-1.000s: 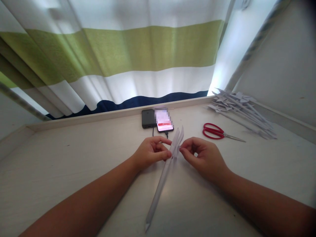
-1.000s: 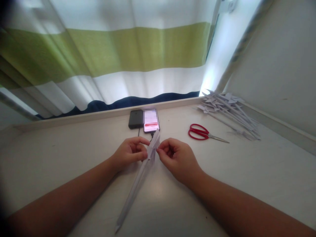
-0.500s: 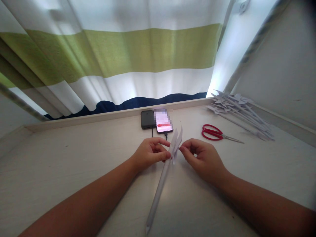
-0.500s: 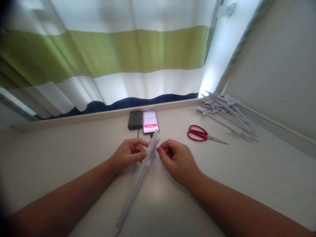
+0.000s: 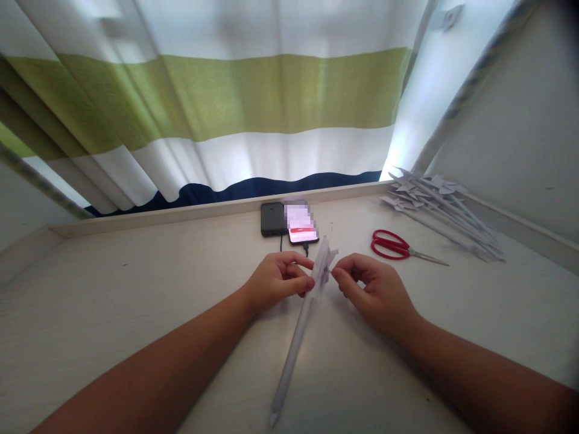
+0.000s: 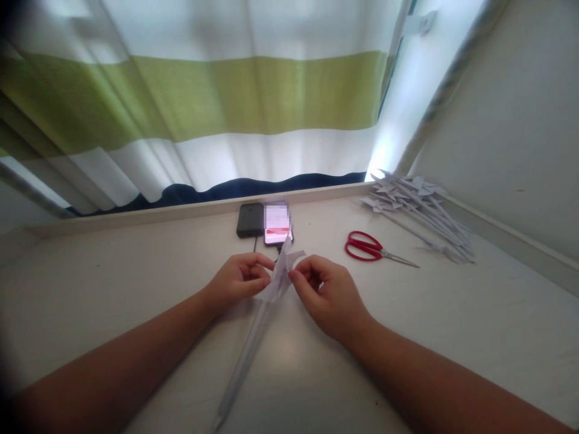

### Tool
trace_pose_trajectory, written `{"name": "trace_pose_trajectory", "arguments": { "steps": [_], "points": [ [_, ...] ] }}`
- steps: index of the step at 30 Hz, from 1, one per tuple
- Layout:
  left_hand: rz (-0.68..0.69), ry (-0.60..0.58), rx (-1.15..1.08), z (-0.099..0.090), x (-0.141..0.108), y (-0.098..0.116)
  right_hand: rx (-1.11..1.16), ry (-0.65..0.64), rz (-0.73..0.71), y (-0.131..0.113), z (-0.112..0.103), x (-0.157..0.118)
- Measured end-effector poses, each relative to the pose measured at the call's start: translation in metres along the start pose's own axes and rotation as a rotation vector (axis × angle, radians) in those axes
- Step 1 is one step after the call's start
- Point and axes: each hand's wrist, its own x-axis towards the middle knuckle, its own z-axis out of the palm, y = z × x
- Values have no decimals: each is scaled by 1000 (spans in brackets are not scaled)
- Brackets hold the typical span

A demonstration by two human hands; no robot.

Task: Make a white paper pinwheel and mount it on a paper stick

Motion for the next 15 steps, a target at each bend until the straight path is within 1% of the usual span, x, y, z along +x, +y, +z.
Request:
{"name": "trace_pose_trajectory", "arguments": {
  "steps": [3,7,15],
  "points": [
    [-5,0,7,0,0,0,-26,-20,0,1,0,1],
    [-36,8,-6,-1,0,-1,-6,-28,5,4,3,1],
    [-33,-15,8,-2,0,-1,5,-12,-23,7,4,0]
  ]
}}
